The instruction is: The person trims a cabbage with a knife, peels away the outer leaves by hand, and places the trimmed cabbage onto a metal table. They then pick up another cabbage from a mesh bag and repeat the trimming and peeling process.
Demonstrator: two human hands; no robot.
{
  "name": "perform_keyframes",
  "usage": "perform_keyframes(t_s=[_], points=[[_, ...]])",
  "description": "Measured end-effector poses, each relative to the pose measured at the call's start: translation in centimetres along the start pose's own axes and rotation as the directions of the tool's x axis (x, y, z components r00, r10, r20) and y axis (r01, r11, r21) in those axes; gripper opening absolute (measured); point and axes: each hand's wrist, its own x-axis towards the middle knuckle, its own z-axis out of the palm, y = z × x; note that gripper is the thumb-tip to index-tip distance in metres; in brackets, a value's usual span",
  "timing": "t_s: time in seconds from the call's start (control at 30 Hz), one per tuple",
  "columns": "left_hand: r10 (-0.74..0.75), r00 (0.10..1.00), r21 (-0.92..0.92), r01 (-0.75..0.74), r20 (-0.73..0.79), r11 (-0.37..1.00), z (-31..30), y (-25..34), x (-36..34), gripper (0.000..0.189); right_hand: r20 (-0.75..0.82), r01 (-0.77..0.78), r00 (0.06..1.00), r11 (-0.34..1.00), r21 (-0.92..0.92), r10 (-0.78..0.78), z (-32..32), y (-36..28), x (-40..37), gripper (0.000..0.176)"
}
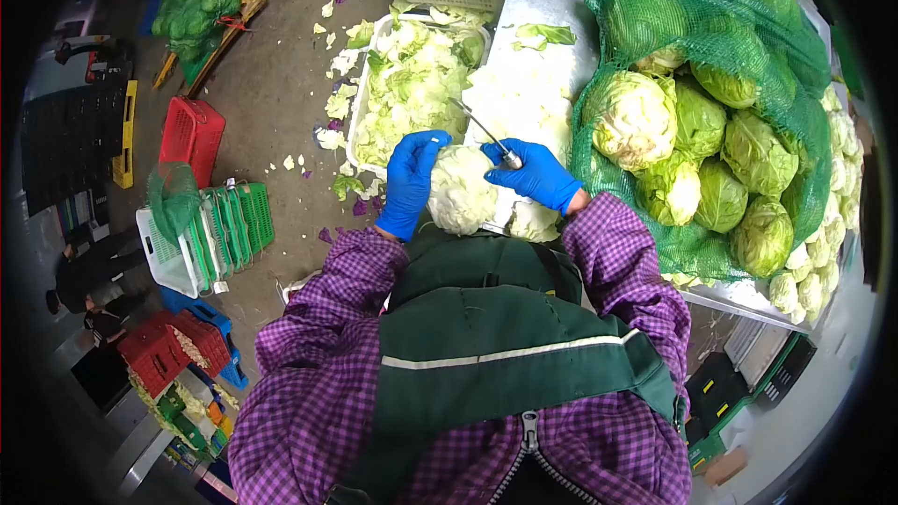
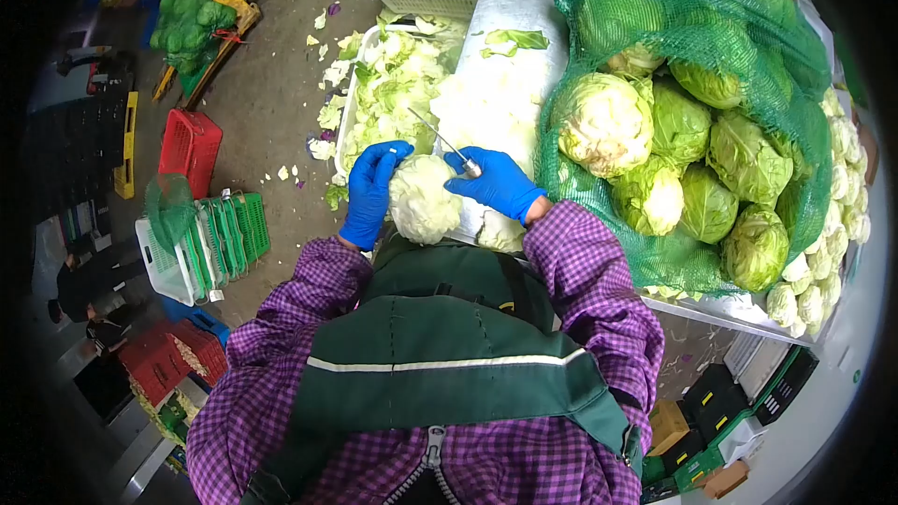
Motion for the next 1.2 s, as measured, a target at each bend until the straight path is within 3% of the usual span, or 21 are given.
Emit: perform_keyframes(t_s=[0.07,0.1,0.17,0.23,0.3,0.37,0.53,0.6,0.63,0.7,0.77,0.83,0.87,0.97,1.0,1.07,1.1,1.13,1.17,1.2], points=[[0.187,0.982,0.282,-0.181,0.008,0.942,0.0,0.1,-0.4,0.073,-0.095,0.317,0.941,0.944,-0.096,-0.326,0.5,0.9,0.6,0.052],[0.206,0.978,0.240,-0.207,0.030,0.948,1.6,-1.3,0.5,0.073,-0.113,0.304,0.940,0.942,-0.143,-0.321,-1.2,1.4,0.1,0.052],[0.212,0.960,0.274,-0.257,0.183,0.927,1.4,-1.4,-1.1,0.071,-0.138,0.227,0.965,0.974,0.021,-0.222,-0.2,1.5,0.0,0.055],[0.191,0.967,0.237,-0.228,0.169,0.944,0.7,-0.6,-1.3,0.071,-0.131,0.177,0.977,0.982,0.060,-0.168,0.6,2.1,-0.1,0.056],[-0.015,0.990,0.036,0.010,0.137,0.999,0.0,-0.1,-1.4,0.072,-0.114,0.121,0.987,0.988,0.093,-0.111,1.4,1.6,-0.8,0.057],[-0.003,0.989,0.024,0.000,0.146,1.000,-0.6,-0.3,-1.5,0.072,-0.066,-0.135,0.987,0.982,0.135,0.144,2.0,-0.6,-1.6,0.057],[0.076,0.993,-0.048,-0.072,0.090,0.996,-1.5,-0.5,-2.1,0.074,-0.110,0.076,0.990,0.995,-0.070,-0.084,2.3,-1.2,-0.9,0.054],[0.103,0.989,-0.056,-0.098,0.102,0.994,-1.7,0.6,-2.4,0.075,-0.144,0.476,0.825,0.810,-0.344,-0.546,2.5,0.3,0.5,0.048],[0.126,0.985,-0.062,-0.120,0.119,0.991,-1.7,1.3,-2.6,0.077,-0.138,0.482,0.823,0.806,-0.343,-0.551,2.6,-1.4,0.1,0.048],[0.136,0.985,-0.123,-0.123,0.108,0.985,-2.2,2.2,-2.9,0.079,-0.089,0.129,0.989,0.989,0.079,-0.122,2.3,-4.6,-1.2,0.047],[0.152,0.984,-0.189,-0.132,0.097,0.973,-2.5,2.8,-3.4,0.082,-0.129,0.176,0.979,0.971,0.160,-0.156,2.6,-5.1,-1.1,0.047],[0.083,0.996,-0.421,-0.062,0.033,0.905,-2.4,3.5,-4.0,0.087,-0.063,0.061,0.997,0.932,0.357,-0.041,2.8,-5.5,-1.0,0.048],[0.142,0.989,-0.353,-0.117,0.046,0.928,-2.5,3.6,-3.8,0.090,-0.051,0.067,0.997,0.918,0.390,-0.051,3.2,-5.8,-1.4,0.048],[0.213,0.977,-0.439,-0.179,0.028,0.880,-1.7,5.7,-4.2,0.086,-0.169,0.270,0.961,0.873,0.407,-0.219,4.4,-7.7,-2.2,0.048],[0.222,0.975,-0.440,-0.189,0.025,0.878,-2.6,5.2,-3.9,0.086,-0.165,0.275,0.960,0.874,0.401,-0.226,4.4,-8.1,-2.4,0.048],[0.026,0.998,-0.059,-0.023,0.061,0.998,-5.4,2.7,-2.3,0.081,-0.231,0.370,0.925,0.846,0.383,-0.300,3.9,-8.9,-2.4,0.045],[0.041,0.997,-0.058,-0.037,0.063,0.998,-5.7,2.0,-1.6,0.081,-0.231,0.381,0.921,0.845,0.375,-0.313,3.6,-9.0,-2.1,0.045],[0.225,0.969,0.277,-0.246,0.106,0.929,-5.4,1.5,-1.0,0.080,-0.236,0.346,0.934,0.837,0.425,-0.267,3.4,-8.9,-1.9,0.043],[0.371,0.906,0.559,-0.420,0.206,0.715,-4.9,0.8,-0.5,0.079,-0.240,0.306,0.947,0.826,0.474,-0.213,3.3,-8.7,-1.9,0.041],[0.309,0.948,0.242,-0.318,0.075,0.917,-3.2,1.9,-1.1,0.096,-0.273,0.315,0.940,0.830,0.461,-0.205,3.4,-9.4,-2.3,0.040]])
